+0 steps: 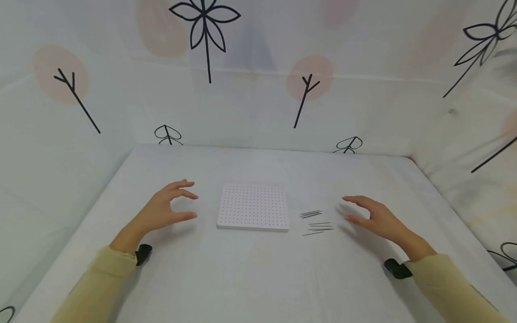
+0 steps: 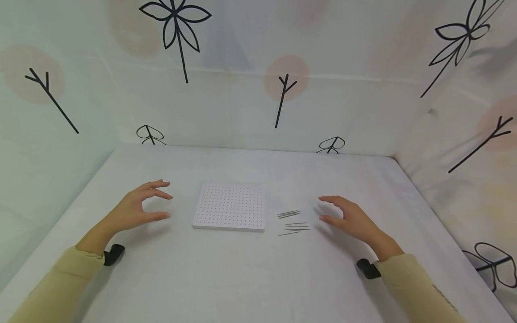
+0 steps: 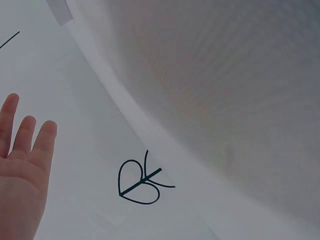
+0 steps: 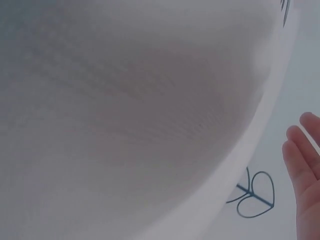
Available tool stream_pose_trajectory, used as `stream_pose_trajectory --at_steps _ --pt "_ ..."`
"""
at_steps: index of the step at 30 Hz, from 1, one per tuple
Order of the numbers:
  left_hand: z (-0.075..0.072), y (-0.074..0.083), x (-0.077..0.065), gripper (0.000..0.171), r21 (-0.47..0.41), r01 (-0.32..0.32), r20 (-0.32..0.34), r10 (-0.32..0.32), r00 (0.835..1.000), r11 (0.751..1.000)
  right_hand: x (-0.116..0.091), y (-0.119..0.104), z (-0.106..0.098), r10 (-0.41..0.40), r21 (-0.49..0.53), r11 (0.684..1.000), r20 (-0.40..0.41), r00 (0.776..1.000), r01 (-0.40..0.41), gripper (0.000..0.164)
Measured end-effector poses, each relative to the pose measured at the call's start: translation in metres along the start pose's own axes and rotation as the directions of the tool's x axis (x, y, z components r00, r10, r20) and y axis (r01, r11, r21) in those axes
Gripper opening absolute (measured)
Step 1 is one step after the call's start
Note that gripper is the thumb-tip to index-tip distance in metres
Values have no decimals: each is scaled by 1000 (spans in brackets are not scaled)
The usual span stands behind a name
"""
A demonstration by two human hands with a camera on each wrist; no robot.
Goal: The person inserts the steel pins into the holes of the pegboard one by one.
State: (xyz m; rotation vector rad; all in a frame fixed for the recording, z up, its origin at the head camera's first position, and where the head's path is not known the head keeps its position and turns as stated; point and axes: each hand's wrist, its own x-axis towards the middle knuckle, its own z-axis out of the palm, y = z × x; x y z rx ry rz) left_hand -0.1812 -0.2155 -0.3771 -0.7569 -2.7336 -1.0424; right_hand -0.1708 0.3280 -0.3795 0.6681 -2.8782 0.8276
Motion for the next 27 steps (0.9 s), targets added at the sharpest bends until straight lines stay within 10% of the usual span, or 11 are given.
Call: stream_pose_trajectory --at_steps 27 --pt "19 12 16 34 -27 -21 150 25 988 999 24 -7 17 -132 -1 991 34 991 133 42"
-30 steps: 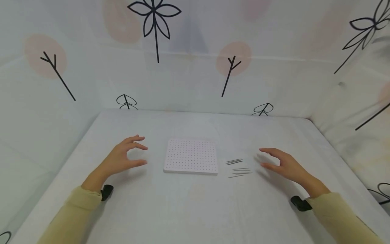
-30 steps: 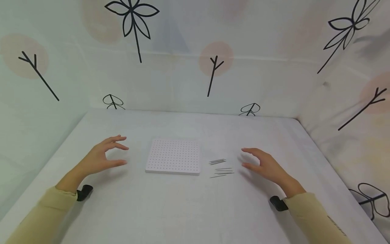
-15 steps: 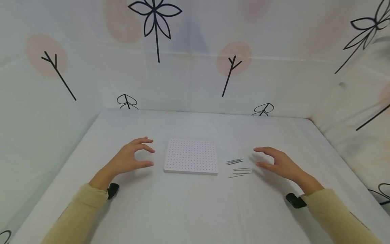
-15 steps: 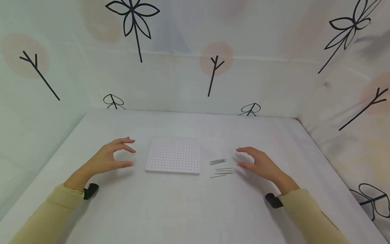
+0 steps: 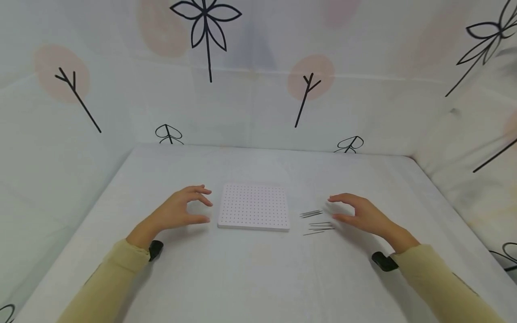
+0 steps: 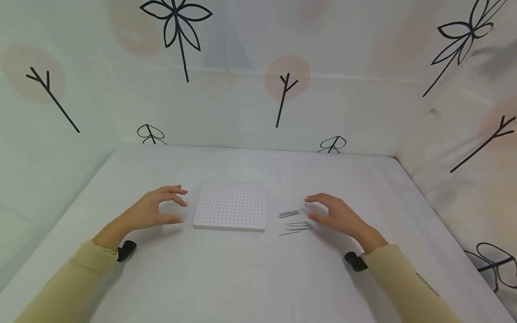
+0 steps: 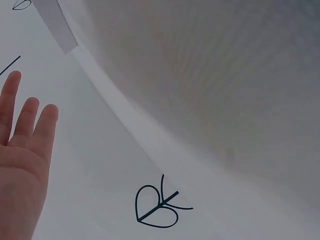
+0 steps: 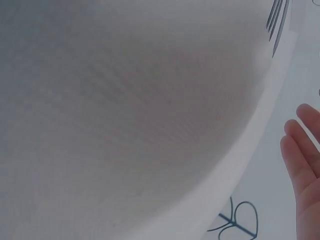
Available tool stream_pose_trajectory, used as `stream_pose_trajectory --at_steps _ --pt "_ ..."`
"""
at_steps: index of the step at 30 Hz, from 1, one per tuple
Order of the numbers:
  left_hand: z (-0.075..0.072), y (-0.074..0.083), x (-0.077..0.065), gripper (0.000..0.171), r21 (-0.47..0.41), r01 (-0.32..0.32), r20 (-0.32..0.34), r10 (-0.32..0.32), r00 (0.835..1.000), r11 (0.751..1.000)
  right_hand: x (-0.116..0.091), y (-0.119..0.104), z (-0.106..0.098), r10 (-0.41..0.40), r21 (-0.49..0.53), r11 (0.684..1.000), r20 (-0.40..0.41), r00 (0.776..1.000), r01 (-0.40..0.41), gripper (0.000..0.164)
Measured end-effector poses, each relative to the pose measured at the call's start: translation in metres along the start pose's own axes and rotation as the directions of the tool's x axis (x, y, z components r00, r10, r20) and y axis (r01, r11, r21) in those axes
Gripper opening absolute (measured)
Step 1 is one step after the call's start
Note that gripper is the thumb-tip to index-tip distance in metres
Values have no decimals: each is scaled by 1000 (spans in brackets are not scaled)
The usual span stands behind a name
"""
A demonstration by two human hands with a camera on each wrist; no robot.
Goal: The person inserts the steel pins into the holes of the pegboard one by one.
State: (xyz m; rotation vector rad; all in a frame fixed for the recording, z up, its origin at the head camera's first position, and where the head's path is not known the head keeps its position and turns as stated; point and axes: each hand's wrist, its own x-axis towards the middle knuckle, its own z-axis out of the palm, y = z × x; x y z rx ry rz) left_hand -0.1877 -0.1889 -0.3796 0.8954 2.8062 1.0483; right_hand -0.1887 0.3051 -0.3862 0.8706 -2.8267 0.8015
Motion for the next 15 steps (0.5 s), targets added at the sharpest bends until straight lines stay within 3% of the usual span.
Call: stream_pose_trajectory --at_steps 15 --pt "9 4 11 24 -26 -9 139 13 990 1000 14 -8 5 -30 -1 1000 47 998 30 38"
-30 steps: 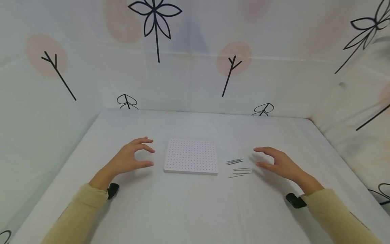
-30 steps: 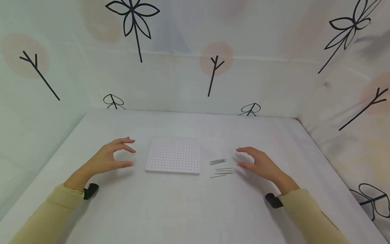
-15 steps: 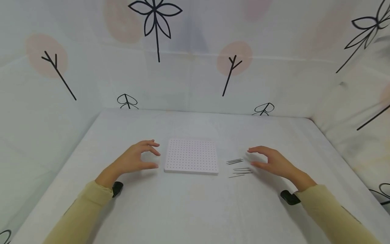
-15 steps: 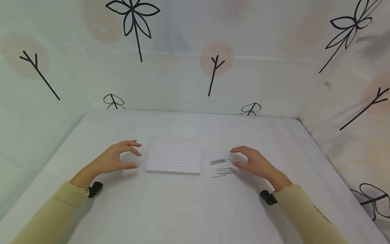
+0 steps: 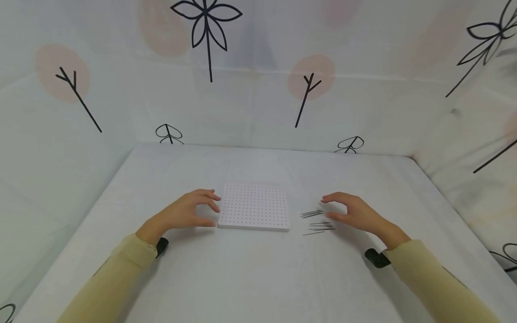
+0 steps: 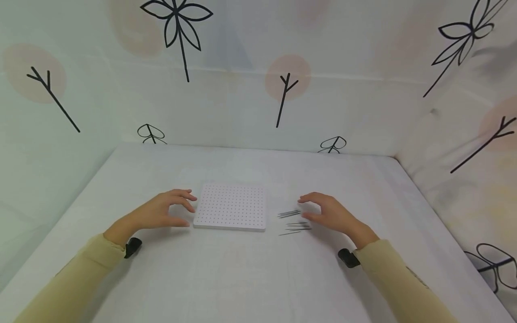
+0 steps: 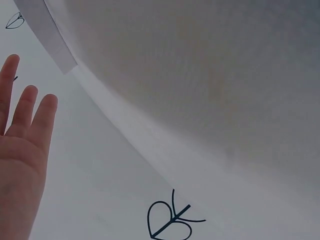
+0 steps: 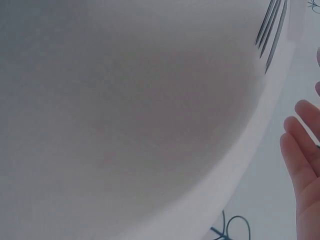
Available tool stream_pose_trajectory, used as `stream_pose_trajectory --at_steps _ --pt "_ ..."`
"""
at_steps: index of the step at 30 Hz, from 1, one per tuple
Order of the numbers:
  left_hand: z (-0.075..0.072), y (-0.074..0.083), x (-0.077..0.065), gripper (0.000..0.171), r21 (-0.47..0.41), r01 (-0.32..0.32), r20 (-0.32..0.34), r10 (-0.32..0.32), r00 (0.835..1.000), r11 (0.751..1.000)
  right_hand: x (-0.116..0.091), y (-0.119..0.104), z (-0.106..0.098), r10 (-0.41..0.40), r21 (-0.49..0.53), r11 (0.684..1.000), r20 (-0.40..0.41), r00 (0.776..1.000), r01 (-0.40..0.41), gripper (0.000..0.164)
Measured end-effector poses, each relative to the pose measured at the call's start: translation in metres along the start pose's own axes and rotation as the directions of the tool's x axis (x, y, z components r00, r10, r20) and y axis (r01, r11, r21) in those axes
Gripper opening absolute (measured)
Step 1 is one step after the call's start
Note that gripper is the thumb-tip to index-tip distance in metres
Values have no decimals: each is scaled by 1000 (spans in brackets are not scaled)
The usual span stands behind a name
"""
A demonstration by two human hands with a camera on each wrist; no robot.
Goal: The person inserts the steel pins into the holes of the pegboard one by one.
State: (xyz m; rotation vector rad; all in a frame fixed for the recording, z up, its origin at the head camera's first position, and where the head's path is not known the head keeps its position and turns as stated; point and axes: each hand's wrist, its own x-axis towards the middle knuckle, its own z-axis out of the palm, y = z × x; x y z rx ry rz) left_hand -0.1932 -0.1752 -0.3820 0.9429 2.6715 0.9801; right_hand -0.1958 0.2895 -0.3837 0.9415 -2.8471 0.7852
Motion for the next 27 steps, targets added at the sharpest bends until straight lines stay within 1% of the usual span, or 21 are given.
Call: stream_pose_trajectory --at_steps 9,17,21,24,27 --pt "7 4 11 21 13 -61 54 60 997 998 9 -6 2 -3 42 999 37 999 2 36" --pt "11 10 18 21 30 -50 107 46 993 998 14 -9 5 4 53 999 66 998 -7 34" --pt "12 12 21 21 24 -58 125 55 991 998 18 -10 6 13 55 998 90 996 -18 33" --pt "12 12 22 21 32 -71 137 66 988 997 20 -9 7 0 62 998 102 995 -6 32" --pt "13 10 24 21 41 -67 146 60 987 997 22 -7 9 -19 72 997 119 993 11 30"
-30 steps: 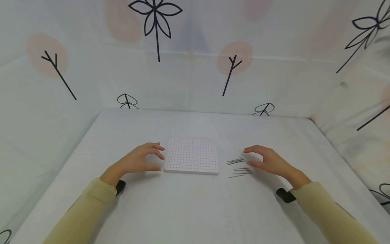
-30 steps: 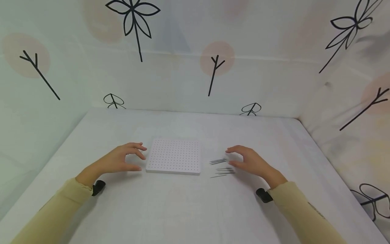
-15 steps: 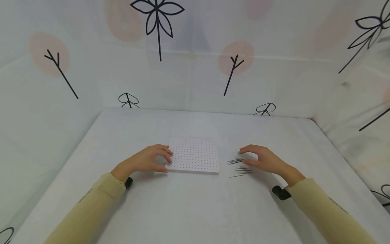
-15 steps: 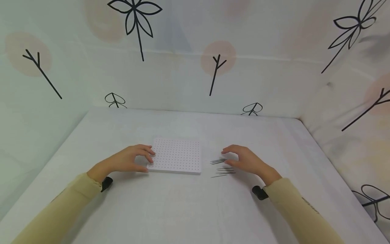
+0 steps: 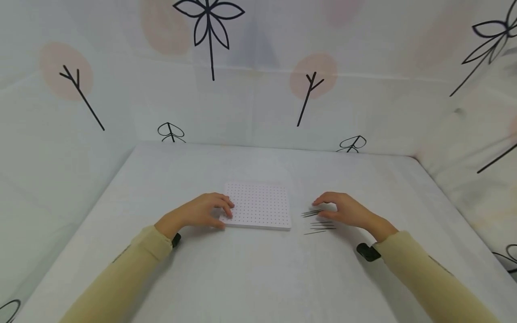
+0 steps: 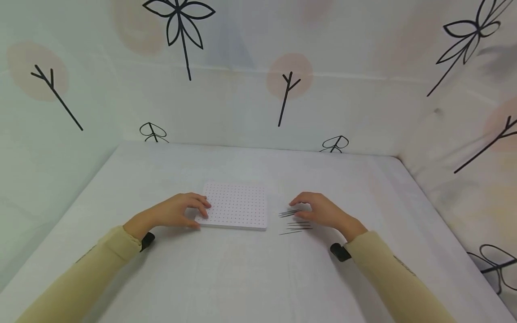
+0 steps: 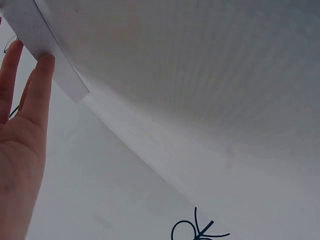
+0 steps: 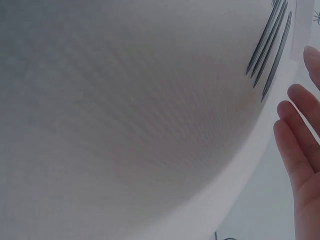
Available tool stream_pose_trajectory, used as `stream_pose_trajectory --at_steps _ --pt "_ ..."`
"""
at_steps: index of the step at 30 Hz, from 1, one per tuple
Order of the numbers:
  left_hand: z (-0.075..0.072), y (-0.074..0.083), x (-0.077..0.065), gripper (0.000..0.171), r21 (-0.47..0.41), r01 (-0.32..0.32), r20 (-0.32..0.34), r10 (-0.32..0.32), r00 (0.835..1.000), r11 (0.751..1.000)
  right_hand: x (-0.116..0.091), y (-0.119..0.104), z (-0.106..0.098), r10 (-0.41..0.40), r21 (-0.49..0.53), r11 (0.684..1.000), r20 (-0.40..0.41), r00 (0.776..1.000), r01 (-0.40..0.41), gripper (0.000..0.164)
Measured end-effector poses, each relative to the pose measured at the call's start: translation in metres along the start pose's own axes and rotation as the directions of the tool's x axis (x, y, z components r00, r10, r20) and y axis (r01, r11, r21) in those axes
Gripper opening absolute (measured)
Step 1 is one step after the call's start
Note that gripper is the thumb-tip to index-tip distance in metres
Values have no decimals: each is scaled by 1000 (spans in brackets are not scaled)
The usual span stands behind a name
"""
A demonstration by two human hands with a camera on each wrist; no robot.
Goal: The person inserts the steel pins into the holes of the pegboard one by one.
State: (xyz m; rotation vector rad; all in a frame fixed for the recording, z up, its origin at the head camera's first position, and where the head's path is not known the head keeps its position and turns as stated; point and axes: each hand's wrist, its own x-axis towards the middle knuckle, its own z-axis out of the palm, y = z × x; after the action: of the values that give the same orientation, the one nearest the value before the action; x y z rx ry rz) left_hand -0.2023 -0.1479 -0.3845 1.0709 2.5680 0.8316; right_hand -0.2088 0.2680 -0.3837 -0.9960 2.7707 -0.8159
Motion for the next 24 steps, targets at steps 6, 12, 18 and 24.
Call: stream_pose_trajectory --at_steps 6,12,18,24 --pt "0 -2 1 20 8 6 3 -6 1000 1000 7 5 0 -30 28 999 60 998 28 24" --pt "-1 0 1 20 9 -1 5 1 1000 1000 16 5 -2 -10 64 998 124 992 2 18" --pt "-1 1 1 20 6 -12 1 12 1000 1000 25 6 0 -2 84 996 168 986 -12 15" --pt "-1 1 0 20 6 -13 -2 13 1000 1000 32 8 5 10 100 994 202 979 -31 10"
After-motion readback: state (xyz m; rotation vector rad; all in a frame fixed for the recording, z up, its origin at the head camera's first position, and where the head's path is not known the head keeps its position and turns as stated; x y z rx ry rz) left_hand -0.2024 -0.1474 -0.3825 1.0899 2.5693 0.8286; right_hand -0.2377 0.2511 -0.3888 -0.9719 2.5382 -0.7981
